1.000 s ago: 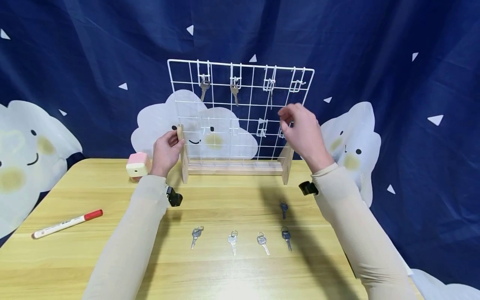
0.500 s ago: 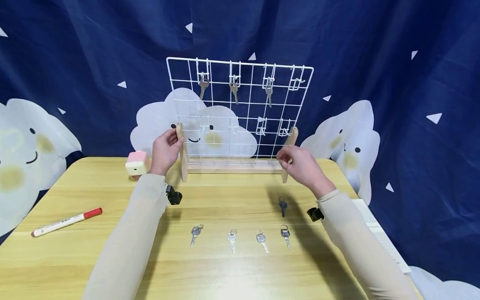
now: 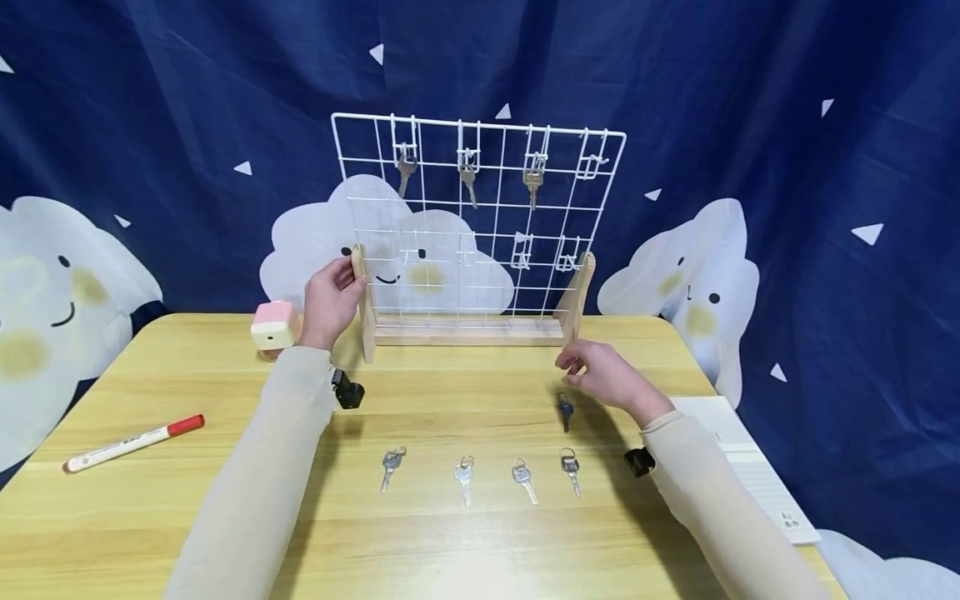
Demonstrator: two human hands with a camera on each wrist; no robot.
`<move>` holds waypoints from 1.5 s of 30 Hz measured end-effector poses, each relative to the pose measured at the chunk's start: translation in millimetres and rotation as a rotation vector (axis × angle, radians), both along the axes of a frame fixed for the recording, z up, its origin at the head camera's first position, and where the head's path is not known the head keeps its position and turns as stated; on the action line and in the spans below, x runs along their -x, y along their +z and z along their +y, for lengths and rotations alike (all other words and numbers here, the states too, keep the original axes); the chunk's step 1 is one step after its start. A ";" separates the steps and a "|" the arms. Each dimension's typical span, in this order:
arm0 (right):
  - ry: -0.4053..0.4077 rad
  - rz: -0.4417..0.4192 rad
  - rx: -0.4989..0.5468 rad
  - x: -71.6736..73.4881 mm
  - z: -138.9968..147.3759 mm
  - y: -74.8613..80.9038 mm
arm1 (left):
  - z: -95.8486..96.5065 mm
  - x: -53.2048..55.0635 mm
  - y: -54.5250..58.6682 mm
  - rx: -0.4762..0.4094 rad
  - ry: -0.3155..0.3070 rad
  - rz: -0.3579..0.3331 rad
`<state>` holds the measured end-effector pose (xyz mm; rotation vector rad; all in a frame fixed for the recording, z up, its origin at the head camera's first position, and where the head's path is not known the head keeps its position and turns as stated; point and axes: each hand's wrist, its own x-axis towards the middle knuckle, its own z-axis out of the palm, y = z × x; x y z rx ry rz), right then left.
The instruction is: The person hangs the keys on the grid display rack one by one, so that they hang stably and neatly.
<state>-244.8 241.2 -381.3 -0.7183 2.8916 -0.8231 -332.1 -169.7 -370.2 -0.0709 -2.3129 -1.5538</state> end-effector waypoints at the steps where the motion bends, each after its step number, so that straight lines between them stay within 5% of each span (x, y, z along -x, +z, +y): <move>1: 0.001 -0.018 -0.005 -0.3 0.0 -2.4 | -0.2 -0.2 0.4 0.001 0.001 -0.004; 8: -0.002 -0.104 -0.057 -2.5 2.4 -21.3 | -1.5 0.0 0.5 0.001 -0.002 -0.014; 22: 0.038 -0.043 -0.139 -1.6 4.3 -42.9 | -2.3 0.7 -1.5 -0.010 -0.009 -0.018; 37: -0.001 -0.134 -0.042 -0.8 6.5 -45.1 | -1.6 2.2 -0.7 0.000 -0.016 0.002; 45: 0.013 -0.048 -0.001 -5.6 9.8 -37.1 | -2.1 0.2 0.6 0.003 -0.011 -0.009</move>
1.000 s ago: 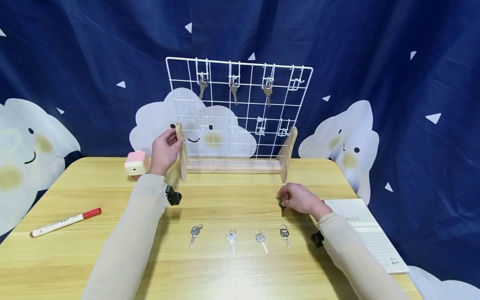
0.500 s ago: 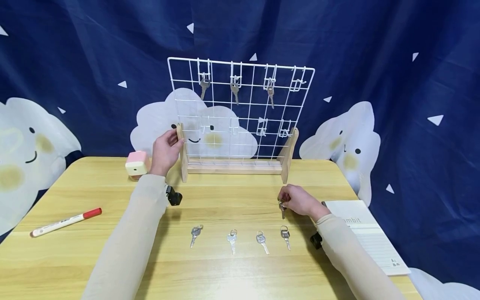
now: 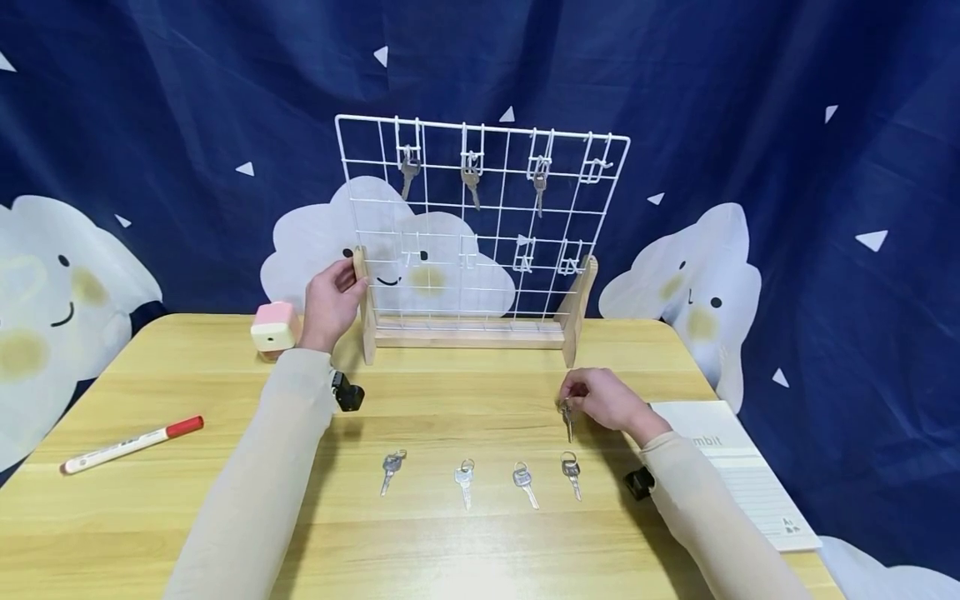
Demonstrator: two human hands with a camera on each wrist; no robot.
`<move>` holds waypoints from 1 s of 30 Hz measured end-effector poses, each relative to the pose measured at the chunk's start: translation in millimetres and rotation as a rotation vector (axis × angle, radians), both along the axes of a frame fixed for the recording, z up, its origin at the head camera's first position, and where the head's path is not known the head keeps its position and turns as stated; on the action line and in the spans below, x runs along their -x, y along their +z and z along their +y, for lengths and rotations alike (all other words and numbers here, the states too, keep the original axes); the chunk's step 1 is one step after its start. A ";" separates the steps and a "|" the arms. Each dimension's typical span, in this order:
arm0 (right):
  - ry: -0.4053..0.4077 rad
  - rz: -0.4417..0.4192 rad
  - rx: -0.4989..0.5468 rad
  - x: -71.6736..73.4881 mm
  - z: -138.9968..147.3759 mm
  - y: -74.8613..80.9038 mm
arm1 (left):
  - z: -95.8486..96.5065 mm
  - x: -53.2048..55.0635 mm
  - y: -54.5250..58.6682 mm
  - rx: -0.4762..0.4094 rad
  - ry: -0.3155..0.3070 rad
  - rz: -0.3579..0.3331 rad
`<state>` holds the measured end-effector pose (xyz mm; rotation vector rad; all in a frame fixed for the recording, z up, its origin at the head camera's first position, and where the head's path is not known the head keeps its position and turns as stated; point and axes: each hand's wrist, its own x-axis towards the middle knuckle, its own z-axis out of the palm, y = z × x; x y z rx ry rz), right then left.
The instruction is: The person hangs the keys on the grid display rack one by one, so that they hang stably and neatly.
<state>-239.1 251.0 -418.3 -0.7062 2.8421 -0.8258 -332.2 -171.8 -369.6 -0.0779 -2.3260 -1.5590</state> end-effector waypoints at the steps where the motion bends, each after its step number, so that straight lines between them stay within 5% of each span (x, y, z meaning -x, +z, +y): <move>1: -0.003 0.010 0.011 -1.0 0.4 2.0 | 0.2 -0.4 0.1 0.000 -0.001 -0.002; 30: -0.089 0.151 0.172 -2.4 -4.8 68.8 | -0.4 0.6 -0.9 0.015 0.002 0.004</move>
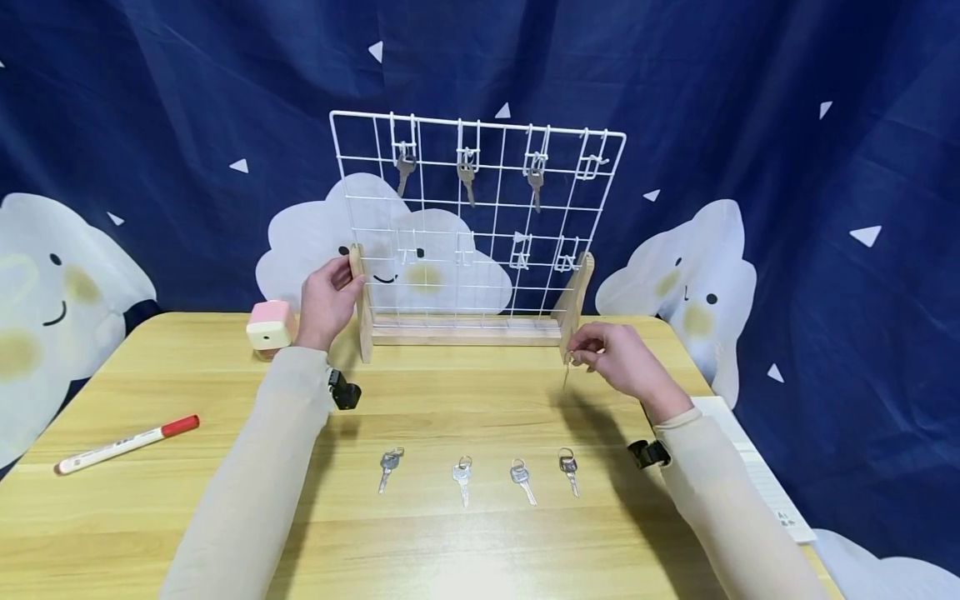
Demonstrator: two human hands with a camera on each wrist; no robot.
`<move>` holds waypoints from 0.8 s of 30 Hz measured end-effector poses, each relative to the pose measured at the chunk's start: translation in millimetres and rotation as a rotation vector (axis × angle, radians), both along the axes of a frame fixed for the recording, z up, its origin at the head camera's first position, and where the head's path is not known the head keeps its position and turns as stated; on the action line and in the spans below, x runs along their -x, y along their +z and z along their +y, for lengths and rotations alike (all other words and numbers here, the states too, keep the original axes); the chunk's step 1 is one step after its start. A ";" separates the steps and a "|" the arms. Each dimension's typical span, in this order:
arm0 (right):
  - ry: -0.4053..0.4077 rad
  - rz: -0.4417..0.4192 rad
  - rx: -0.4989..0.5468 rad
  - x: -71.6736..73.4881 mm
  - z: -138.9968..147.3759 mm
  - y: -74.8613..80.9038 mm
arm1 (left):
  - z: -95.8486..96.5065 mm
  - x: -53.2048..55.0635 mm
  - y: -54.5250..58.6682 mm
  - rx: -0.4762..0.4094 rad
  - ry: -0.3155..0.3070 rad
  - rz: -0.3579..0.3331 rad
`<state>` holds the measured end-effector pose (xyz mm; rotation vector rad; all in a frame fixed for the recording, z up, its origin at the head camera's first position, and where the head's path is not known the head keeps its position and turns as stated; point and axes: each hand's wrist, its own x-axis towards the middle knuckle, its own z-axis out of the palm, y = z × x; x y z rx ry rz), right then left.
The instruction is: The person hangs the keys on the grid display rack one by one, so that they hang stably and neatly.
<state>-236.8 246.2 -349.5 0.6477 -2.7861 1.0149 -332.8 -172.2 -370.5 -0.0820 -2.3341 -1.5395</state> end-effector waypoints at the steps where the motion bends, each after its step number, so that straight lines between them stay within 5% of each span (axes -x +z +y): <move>1: 0.000 0.005 0.000 0.7 -0.6 3.0 | 0.1 -0.2 0.2 0.002 0.001 -0.001; 13: -0.001 0.097 -0.015 9.7 -8.1 48.8 | 0.4 -1.1 0.3 0.003 0.007 -0.010; 24: -0.078 0.161 0.091 15.9 -16.8 87.9 | 1.0 -0.6 -0.3 -0.001 0.002 -0.007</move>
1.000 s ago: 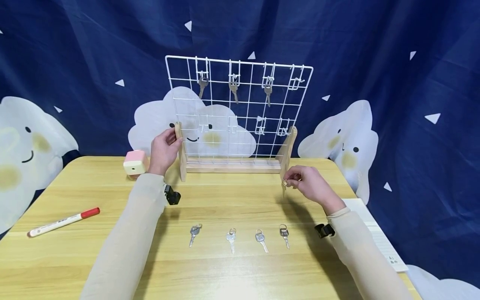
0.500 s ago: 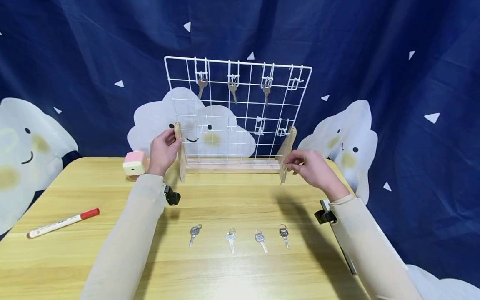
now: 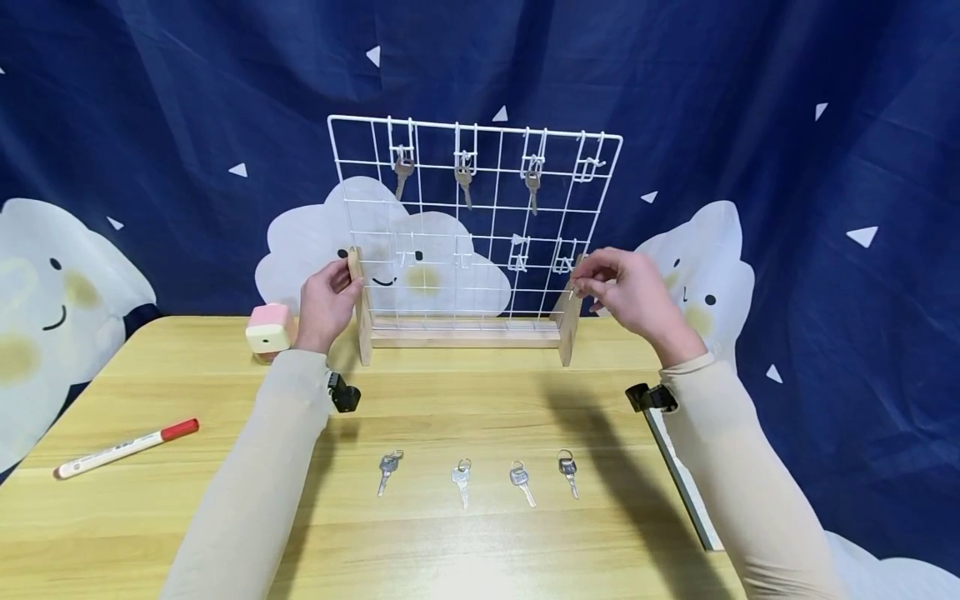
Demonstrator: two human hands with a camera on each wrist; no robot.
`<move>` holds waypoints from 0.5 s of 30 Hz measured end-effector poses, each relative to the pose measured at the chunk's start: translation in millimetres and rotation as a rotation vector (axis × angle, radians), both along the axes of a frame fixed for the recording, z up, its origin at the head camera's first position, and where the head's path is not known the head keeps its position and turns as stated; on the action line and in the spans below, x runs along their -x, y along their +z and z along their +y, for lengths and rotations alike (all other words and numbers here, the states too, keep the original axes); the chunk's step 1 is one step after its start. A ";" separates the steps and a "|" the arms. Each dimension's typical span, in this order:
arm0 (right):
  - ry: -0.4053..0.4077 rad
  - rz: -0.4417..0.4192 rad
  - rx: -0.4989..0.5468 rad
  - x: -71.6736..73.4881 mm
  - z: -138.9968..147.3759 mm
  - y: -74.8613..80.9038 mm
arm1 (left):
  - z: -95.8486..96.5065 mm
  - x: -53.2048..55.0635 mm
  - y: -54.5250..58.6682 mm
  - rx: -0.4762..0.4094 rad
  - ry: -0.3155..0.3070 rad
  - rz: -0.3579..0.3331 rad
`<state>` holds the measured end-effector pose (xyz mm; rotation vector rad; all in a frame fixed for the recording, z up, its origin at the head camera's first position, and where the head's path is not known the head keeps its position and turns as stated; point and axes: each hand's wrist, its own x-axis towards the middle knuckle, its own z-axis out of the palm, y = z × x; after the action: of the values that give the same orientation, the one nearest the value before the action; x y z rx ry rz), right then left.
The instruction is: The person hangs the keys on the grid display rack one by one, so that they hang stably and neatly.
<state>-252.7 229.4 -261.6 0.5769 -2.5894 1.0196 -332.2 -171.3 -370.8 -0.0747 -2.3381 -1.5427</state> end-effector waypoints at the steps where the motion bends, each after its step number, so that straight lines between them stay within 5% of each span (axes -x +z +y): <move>1: -0.009 0.002 0.013 1.5 -0.6 2.6 | -0.1 -0.1 -0.2 -0.001 0.000 0.001; 15: -0.175 0.088 0.116 12.3 -7.6 45.1 | -0.4 -0.7 -0.9 -0.009 0.004 0.014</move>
<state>-265.0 221.8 -216.6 0.3512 -2.4357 1.0535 -331.5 -171.7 -371.8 -0.0785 -2.3194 -1.5459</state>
